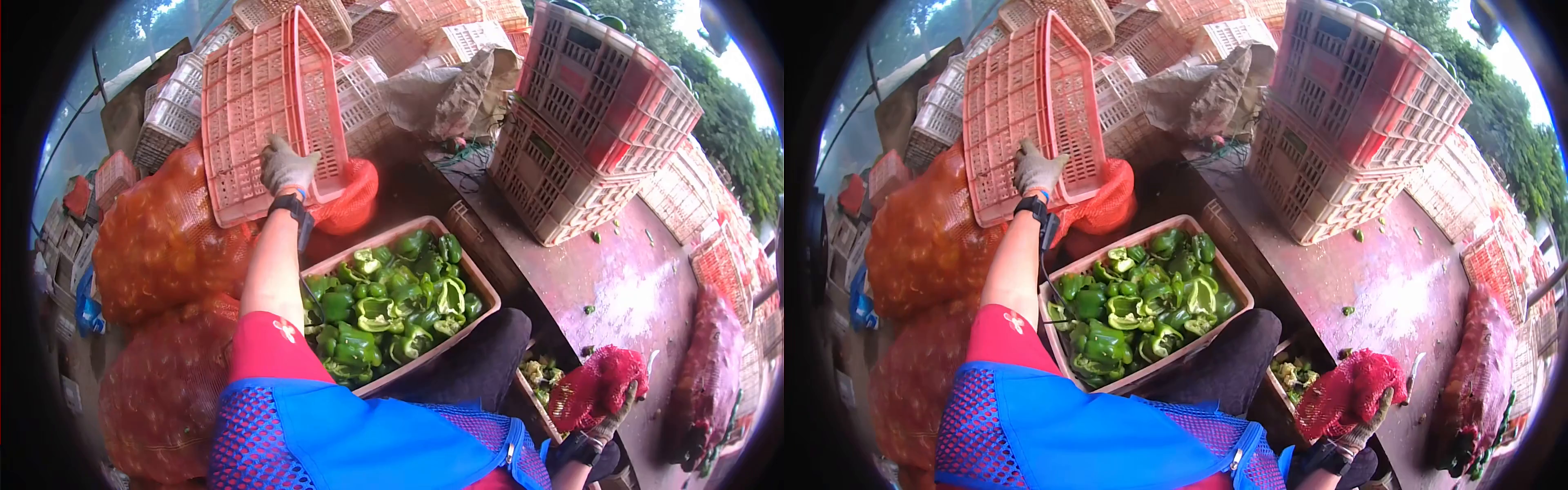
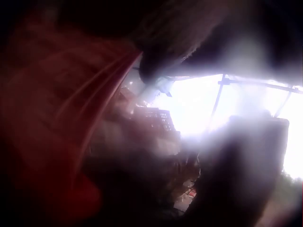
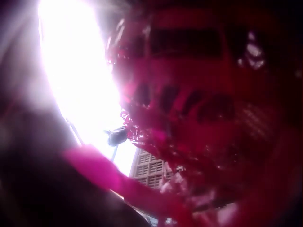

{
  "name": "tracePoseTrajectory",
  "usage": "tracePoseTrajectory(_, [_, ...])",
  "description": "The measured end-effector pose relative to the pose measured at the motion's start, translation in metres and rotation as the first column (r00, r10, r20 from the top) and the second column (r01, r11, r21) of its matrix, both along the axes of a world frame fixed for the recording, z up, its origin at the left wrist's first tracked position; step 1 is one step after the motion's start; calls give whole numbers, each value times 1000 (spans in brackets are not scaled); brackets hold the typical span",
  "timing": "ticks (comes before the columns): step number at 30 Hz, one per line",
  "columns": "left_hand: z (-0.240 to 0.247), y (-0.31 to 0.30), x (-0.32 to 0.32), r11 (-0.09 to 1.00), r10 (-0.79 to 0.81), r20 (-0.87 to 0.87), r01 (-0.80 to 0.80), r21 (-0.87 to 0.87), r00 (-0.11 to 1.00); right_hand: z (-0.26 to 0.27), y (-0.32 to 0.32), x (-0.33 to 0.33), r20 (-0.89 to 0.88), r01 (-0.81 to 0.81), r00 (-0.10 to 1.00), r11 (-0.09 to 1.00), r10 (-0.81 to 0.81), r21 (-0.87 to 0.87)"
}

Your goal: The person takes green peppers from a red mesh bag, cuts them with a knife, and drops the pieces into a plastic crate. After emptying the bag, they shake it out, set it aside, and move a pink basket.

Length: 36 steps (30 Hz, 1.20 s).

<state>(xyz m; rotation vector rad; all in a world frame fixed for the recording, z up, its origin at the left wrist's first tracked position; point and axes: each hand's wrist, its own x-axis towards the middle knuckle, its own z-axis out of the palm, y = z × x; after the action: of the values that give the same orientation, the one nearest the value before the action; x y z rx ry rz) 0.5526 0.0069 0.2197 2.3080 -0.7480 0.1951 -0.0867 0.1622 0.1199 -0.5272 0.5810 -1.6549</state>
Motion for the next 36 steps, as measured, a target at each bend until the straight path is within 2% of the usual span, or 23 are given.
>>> tracePoseTrajectory(1, [-11, -7, 9, 1000, 28, 73, -27, -7, 997, 1, -6, -1, -26, -148, 989, 987, 147, -65])
tracePoseTrajectory(3, [-28, -22, 5, 988, 113, 225, -134, 79, 968, 3, -20, 10, -2, -43, 999, 998, 43, 34])
tracePoseTrajectory(5, [-45, -30, 0, 969, 150, 279, -197, 148, 948, -1, -25, 7, -214, 138, 971, 983, -109, 124])
tracePoseTrajectory(6, [-50, -32, 4, 962, 164, 311, -221, 159, 936, -18, -36, -12, -396, 242, 896, 969, -201, 56])
tracePoseTrajectory(8, [-59, -31, 8, 961, 148, 380, -224, 164, 913, -37, -51, -36, -601, 387, 740, 922, -301, 15])
tracePoseTrajectory(9, [-78, -37, 32, 961, 138, 529, -241, 132, 837, -47, -57, -52, -693, 422, 656, 906, -299, 9])
tracePoseTrajectory(10, [-61, -30, 7, 953, 133, 413, -230, 197, 901, -56, -67, -69, -774, 444, 568, 896, -281, 1])
tracePoseTrajectory(11, [-76, -33, 27, 963, 120, 487, -221, 155, 865, -67, -81, -84, -839, 455, 479, 891, -259, -15])
tracePoseTrajectory(13, [-78, -33, 35, 955, 112, 461, -224, 196, 880, -85, -111, -117, -937, 458, 278, 887, -212, -65])
tracePoseTrajectory(14, [-81, -33, 41, 955, 98, 435, -208, 212, 895, -94, -124, -129, -965, 445, 177, 890, -194, -97])
tracePoseTrajectory(17, [-74, -27, 66, 952, 89, 378, -190, 240, 922, -81, -165, -150, -996, 308, 89, 950, 31, 57])
tracePoseTrajectory(18, [-75, -25, 76, 955, 89, 360, -183, 235, 929, -74, -175, -156, -983, 260, 91, 949, 162, 181])
tracePoseTrajectory(20, [-71, -29, 77, 949, 117, 371, -214, 232, 921, -77, -196, -179, -963, 136, -21, 956, 267, 262])
tracePoseTrajectory(22, [-69, -23, 61, 912, 146, 417, -286, 295, 897, -74, -209, -169, -961, 124, 36, 953, 275, 277])
tracePoseTrajectory(23, [-73, -19, 70, 924, 133, 434, -269, 271, 891, -79, -221, -174, -957, -38, 51, 958, 285, 284])
tracePoseTrajectory(26, [-70, -18, 74, 916, 124, 491, -290, 279, 862, -67, -248, -128, -939, -377, -311, 926, -146, -19])
tracePoseTrajectory(27, [-73, -12, 86, 931, 71, 508, -240, 274, 858, -55, -253, -116, -927, -340, -373, 935, -38, 99])
tracePoseTrajectory(29, [-61, -20, 53, 938, 107, 341, -208, 279, 934, -63, -252, -122, -914, -414, -393, 907, -103, 76])
tracePoseTrajectory(31, [-74, -10, 93, 928, 95, 483, -253, 275, 871, -62, -256, -125, -918, -440, -391, 889, -67, 123])
tracePoseTrajectory(32, [-76, -10, 93, 925, 83, 447, -236, 299, 891, -63, -255, -126, -922, -409, -386, 899, -16, 155])
tracePoseTrajectory(33, [-75, -8, 94, 921, 78, 413, -224, 318, 908, -64, -258, -122, -914, -458, -396, 881, -84, 117])
tracePoseTrajectory(34, [-73, -8, 92, 897, 77, 372, -227, 380, 925, -58, -259, -110, -896, -322, -431, 909, 107, 264])
tracePoseTrajectory(36, [-68, -10, 89, 812, 91, 288, -238, 533, 953, -61, -261, -104, -901, -388, -433, 899, 16, 202])
